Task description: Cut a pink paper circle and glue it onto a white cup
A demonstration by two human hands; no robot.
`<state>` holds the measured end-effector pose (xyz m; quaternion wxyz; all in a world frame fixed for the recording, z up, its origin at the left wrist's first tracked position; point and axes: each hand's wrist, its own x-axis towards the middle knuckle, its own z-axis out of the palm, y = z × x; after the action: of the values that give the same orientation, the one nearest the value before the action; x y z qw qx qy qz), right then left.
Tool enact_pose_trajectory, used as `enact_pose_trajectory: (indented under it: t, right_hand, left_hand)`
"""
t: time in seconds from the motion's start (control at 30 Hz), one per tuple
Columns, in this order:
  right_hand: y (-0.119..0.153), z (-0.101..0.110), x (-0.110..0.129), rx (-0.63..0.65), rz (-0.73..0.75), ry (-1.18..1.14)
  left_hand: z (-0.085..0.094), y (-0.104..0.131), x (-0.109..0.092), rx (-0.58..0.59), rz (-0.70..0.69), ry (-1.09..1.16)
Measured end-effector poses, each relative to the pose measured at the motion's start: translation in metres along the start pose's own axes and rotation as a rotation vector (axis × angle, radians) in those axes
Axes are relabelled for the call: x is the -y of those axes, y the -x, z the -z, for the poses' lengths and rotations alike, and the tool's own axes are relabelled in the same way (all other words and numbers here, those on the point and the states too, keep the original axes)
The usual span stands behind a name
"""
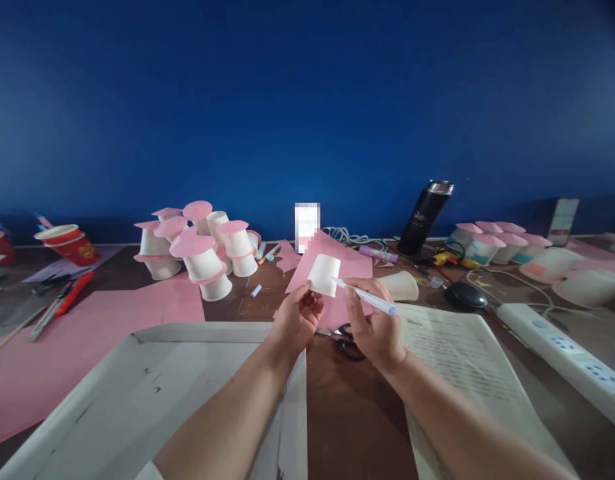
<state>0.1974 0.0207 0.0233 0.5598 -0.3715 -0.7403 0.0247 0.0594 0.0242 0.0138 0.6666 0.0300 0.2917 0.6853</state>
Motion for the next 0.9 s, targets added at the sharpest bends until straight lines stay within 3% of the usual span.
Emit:
enact_pose_trajectory:
  t: [0.9]
  right_hand:
    - [0.0012, -0.0047, 0.0022, 0.076, 0.039, 0.017]
  left_hand:
    - [-0.0010, 0.0007, -0.0012, -0.027, -0.016, 0.005]
